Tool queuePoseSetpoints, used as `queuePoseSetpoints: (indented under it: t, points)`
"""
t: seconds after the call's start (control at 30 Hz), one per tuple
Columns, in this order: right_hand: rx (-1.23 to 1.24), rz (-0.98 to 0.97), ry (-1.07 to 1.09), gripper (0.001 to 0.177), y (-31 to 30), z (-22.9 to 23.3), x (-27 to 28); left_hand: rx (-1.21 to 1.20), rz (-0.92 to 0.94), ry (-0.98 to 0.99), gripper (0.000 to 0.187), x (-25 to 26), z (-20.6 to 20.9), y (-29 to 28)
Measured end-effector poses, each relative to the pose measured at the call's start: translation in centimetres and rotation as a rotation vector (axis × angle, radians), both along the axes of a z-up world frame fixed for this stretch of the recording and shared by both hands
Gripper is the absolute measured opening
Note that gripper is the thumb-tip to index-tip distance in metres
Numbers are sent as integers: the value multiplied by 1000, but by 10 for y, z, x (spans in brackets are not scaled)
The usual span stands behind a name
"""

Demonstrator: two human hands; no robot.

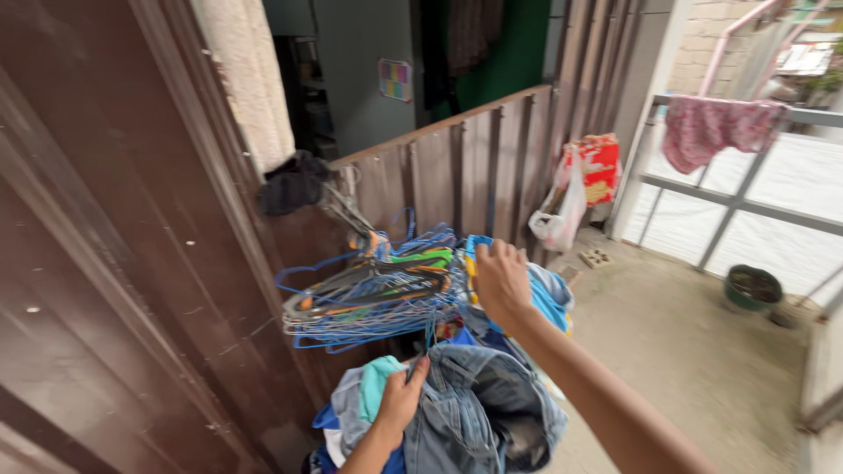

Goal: The person uses a long stick to reach and remove clothes from a high clothesline on a balcony. They take down several items, including a blue shirt, a light blue shirt, a turquoise shirt, jeans, and a cream shirt, placing them into a pile on the floor.

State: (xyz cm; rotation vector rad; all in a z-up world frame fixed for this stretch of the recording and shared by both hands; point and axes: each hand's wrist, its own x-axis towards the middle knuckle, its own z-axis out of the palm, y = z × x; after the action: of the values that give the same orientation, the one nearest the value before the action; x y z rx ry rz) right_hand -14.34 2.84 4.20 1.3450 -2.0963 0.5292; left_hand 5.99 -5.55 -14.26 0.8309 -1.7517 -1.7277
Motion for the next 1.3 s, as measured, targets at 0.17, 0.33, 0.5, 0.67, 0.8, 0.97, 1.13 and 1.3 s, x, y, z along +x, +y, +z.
queuePoseSetpoints:
  t: [0.17, 0.33, 0.5, 0.67, 0.8, 0.97, 1.13, 1.3]
  points:
    - [116, 8, -142, 60, -78, -4, 39, -229, -31, 403, 43, 21, -11, 8]
    - [203, 188, -111, 70, -94, -29, 42, 27, 22, 12, 61, 29, -18, 9]
    - [381, 327, -486, 128, -25, -53, -32, 103, 27, -100, 59, 23, 6, 22]
    - [909, -69, -936, 125, 122, -75, -86, 1, -74, 83, 50, -29, 23, 61]
    - [873, 171, -1347, 113, 206, -78, -72, 31, -123, 186, 62, -84, 36, 98]
    - [491, 127, -970, 93, 232, -93, -55, 10, -224, 267, 47, -136, 58, 148]
    - [506, -25, -873, 54, 262, -82, -103, -17, -339, 281, 47, -150, 84, 151]
    - [349, -142, -920, 46, 298, -41, -163, 203, -277, -64, 60, -127, 112, 86]
